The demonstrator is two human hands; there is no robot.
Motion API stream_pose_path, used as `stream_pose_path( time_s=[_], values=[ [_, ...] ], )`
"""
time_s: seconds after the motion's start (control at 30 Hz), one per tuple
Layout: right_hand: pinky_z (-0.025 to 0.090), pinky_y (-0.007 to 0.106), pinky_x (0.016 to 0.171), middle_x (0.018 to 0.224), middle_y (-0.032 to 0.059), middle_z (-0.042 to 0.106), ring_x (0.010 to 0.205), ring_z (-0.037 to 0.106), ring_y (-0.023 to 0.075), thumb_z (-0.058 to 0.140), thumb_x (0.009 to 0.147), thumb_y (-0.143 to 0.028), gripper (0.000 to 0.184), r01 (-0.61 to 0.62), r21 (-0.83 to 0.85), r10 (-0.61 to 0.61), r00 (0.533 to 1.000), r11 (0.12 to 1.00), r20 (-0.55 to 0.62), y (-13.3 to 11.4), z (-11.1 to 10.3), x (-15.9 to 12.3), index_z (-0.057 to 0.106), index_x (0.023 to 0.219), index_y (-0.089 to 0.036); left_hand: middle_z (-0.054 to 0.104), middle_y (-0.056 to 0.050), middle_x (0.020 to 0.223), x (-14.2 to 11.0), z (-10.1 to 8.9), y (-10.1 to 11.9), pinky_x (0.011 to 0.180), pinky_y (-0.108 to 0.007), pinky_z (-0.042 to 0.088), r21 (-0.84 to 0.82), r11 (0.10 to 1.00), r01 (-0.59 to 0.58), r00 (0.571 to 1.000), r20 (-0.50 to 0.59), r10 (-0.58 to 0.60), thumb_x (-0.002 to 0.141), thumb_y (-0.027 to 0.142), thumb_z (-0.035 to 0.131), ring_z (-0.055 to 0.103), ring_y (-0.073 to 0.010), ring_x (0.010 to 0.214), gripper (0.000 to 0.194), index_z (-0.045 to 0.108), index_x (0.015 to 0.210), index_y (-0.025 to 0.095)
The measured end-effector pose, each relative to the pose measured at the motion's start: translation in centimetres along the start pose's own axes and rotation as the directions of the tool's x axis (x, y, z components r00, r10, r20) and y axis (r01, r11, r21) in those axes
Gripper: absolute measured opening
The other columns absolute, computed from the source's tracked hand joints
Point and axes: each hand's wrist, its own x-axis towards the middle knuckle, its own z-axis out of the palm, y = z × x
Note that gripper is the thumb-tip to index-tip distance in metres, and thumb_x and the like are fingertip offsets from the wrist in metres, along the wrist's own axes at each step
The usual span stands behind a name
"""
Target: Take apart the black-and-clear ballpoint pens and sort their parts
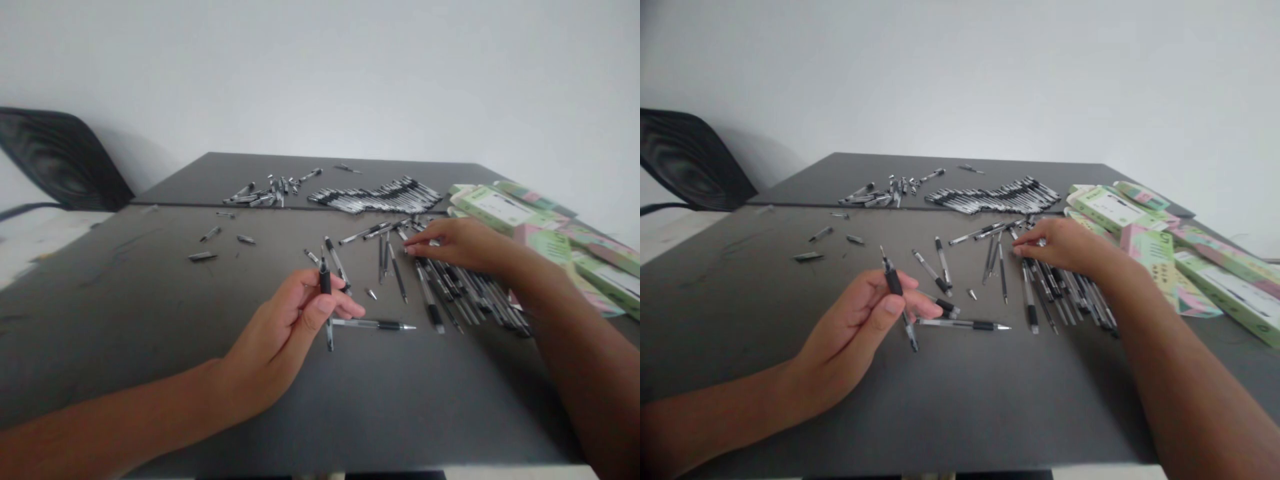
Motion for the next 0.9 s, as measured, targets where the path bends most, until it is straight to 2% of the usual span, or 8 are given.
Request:
stream_pose_path(
  time_s=[0.43,0.67,0.9],
  values=[
    [0.056,0.037,0.084,0.108,0.0076,0.087,0.097,0.08,0.029,0.068,0.097,-0.049,0.033,-0.06,-0.098,0.062,0.998,0.993,0.021,-1.0,0.9,0.9,0.09,0.113,-0.03,0.085,-0.003,0.113,0.3,0.3,0.3,0.102,-0.032,0.054,-0.063,0.997,0.039,0.999,0.01,-0.039,0.118,0.043,0.046,0.078,-0.0148,0.108,0.023,0.056,0.127,0.024],
    [0.056,0.035,0.082,0.107,0.0051,0.087,0.092,0.079,0.0275,0.069,0.096,-0.045,0.029,-0.039,-0.132,0.039,0.999,0.991,-0.004,-1.4,0.9,1.0,0.091,0.11,-0.031,0.084,-0.001,0.114,0.5,0.4,0.3,0.1,-0.029,0.054,-0.112,0.992,0.049,0.998,0.036,-0.045,0.118,0.042,0.046,0.077,-0.0135,0.107,0.021,0.056,0.125,0.025],
    [0.055,0.036,0.08,0.102,0.0047,0.088,0.087,0.079,0.0283,0.071,0.092,-0.042,0.03,-0.095,-0.157,0.095,0.995,0.983,-0.004,-1.8,0.7,0.9,0.09,0.113,-0.033,0.084,0.0,0.114,0.2,0.1,0.3,0.101,-0.03,0.052,-0.088,0.994,0.064,0.997,0.047,-0.06,0.119,0.041,0.045,0.076,-0.0137,0.107,0.021,0.057,0.127,0.026]
  ],
)
